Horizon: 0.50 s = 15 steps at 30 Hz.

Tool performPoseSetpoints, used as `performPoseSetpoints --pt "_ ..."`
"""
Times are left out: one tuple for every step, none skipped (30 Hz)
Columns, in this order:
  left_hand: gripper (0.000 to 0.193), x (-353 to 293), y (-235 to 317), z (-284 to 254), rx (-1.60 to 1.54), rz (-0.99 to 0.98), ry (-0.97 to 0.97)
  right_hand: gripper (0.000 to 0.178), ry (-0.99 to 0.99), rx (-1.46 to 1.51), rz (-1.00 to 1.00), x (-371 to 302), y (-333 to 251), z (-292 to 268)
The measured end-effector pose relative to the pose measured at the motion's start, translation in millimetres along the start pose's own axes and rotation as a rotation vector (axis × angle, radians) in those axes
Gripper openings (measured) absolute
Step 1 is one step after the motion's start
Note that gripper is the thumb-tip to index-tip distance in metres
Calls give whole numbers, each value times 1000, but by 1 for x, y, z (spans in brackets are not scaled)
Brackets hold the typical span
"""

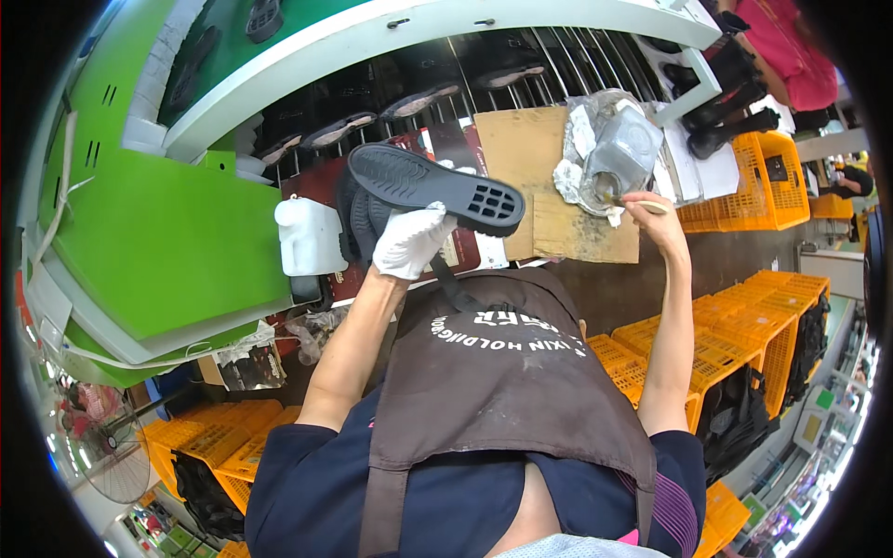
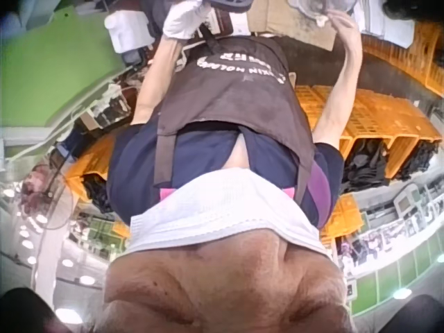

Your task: Applying adhesive or primer to the edges and surfaces of shoe soles using a brush.

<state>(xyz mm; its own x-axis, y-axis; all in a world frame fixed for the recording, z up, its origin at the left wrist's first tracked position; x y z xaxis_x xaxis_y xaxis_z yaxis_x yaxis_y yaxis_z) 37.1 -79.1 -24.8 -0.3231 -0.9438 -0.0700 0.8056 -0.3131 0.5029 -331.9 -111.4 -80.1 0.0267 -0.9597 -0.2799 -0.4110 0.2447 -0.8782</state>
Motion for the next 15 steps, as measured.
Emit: performPoseSetpoints --pt "51 2 2 0 -15 40 15 18 55 99 75 -6 1 -6" --pt "49 3 5 -1 -29 79 30 19 123 221 46 -12 -6 -9" --pt "47 5 8 2 45 111 39 20 196 345 18 -20 -13 -11" --pt "45 7 13 6 123 145 51 20 266 472 -11 -27 -20 -11" --pt "43 8 17 10 201 179 62 22 287 610 -87 -34 -32 -9" --pt "41 8 19 12 317 203 78 21 276 702 -155 -41 -50 -3" --pt "40 9 21 14 435 226 98 20 266 796 -221 -50 -69 4" --pt "40 10 22 18 569 250 89 19 256 890 -287 -59 -88 11" --pt "39 11 22 23 703 274 76 19 246 861 -367 -70 -110 18" --pt "39 12 22 28 835 298 67 19 248 831 -415 -80 -130 27" --pt "40 12 27 50 1040 426 14 17 242 804 -464 -89 -149 38" --pt "41 8 32 71 1236 575 -13 16 232 777 -512 -97 -167 49" --pt "41 7 28 85 1439 671 -43 15 230 729 -543 -104 -181 60" --pt "43 8 26 92 1516 734 -59 14 227 681 -573 -109 -192 70" --pt "45 8 23 100 1588 799 -72 13 203 698 -563 -109 -196 80"
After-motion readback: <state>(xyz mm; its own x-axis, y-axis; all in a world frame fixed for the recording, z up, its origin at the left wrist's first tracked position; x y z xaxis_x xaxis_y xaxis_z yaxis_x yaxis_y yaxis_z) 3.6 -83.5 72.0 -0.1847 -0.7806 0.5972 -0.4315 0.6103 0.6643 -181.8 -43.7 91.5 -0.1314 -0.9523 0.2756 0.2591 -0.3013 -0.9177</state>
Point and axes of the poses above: each hand's wrist, its own x-axis towards the middle knuckle, its own z-axis out of the palm, y = z × x, the point moved 10 cm from there along x, towards the middle knuckle, and after that the axes turned 1 degree about x, right-handed, at the moved point
